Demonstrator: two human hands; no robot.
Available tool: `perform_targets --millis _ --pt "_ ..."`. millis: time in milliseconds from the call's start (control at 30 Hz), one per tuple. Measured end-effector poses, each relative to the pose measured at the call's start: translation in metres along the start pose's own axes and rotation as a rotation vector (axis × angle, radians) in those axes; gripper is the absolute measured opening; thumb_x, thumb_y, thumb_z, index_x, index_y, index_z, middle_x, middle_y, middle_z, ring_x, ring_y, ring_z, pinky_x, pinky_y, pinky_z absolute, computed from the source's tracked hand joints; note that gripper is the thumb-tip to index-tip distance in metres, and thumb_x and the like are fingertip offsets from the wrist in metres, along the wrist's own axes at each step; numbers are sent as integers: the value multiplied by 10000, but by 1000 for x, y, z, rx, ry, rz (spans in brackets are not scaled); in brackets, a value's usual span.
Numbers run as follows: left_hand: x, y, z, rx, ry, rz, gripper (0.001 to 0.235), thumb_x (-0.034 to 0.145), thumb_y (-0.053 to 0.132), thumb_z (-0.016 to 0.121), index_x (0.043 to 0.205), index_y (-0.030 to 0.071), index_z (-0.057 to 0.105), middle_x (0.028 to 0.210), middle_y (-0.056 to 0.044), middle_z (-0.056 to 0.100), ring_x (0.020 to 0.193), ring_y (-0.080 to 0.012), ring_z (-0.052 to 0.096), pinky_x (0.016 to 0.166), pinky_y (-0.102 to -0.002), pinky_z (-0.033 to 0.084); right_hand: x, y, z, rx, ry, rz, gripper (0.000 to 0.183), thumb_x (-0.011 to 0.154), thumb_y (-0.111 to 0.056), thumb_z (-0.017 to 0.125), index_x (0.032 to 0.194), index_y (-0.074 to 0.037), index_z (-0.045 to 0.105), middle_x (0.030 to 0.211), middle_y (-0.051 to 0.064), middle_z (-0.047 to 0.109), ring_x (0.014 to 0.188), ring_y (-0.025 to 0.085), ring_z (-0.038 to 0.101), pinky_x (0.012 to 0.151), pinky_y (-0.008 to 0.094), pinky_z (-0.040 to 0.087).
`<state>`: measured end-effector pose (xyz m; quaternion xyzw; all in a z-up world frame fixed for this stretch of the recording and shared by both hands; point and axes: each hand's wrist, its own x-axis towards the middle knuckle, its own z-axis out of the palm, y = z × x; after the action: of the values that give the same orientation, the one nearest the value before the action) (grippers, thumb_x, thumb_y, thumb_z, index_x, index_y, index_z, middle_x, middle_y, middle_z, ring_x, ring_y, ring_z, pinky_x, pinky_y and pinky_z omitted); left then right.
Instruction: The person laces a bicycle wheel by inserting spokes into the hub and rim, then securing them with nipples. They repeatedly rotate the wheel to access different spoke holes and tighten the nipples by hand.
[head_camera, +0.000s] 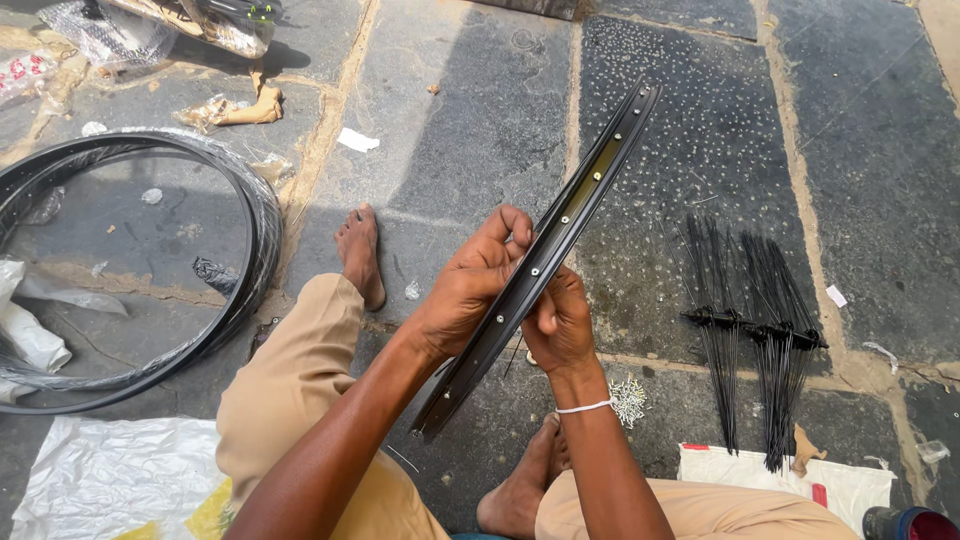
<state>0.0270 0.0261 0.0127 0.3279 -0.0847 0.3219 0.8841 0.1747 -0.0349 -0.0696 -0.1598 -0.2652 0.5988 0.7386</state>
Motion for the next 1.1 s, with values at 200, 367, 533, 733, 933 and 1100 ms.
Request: perform_targets --millis 200,367,533,733,933,1100 --pt "10 18 4 545 340 143 294 1084 246 570 1258 18 508 998 -134 685 806 -225 698 686 -320 585 6 -18 21 -400 251 64 254 943 -265 610 1087 -65 672 839 65 727 592 113 659 486 251 541" --pt "-18 46 43 1473 121 399 571 929 316 731 1340 -1 493 1224 -174 580 1205 -288 572 997 -465 481 0 -24 33 -1455 387 -395 166 954 -101 635 1109 -41 633 897 50 662 568 120 615 451 260 513" --pt "-16 17 33 1546 300 162 675 916 405 764 1390 -4 509 1199 -166 547 1119 -224 589 917 -364 527 -18 -14 15 -1898 77 -241 178 947 -2 605 1118 -40 640 953 78 692 726 205 682 629 347 557" --pt "-5 6 25 934 175 79 566 880 249 801 1311 7 526 1034 -27 632 960 -112 628 852 -298 538 1 -34 -3 -1381 -70 -271 517 944 -27 619 1432 10 453 1252 148 645 1004 216 676 841 319 594" --pt "-7 1 59 1136 382 63 499 882 265 822 1196 32 511 782 22 558 660 -61 549 557 -268 465 -40 -76 -113 -1297 649 -100 402 954 -98 629 1336 10 562 1165 125 683 846 158 687 682 293 581" --pt "-15 3 71 1137 433 61 376 926 249 815 1069 36 540 782 14 523 659 -65 490 554 -268 433 -118 -71 -254 -1970 778 168 163 853 -131 713 981 -35 743 916 192 762 861 347 736 778 438 565"
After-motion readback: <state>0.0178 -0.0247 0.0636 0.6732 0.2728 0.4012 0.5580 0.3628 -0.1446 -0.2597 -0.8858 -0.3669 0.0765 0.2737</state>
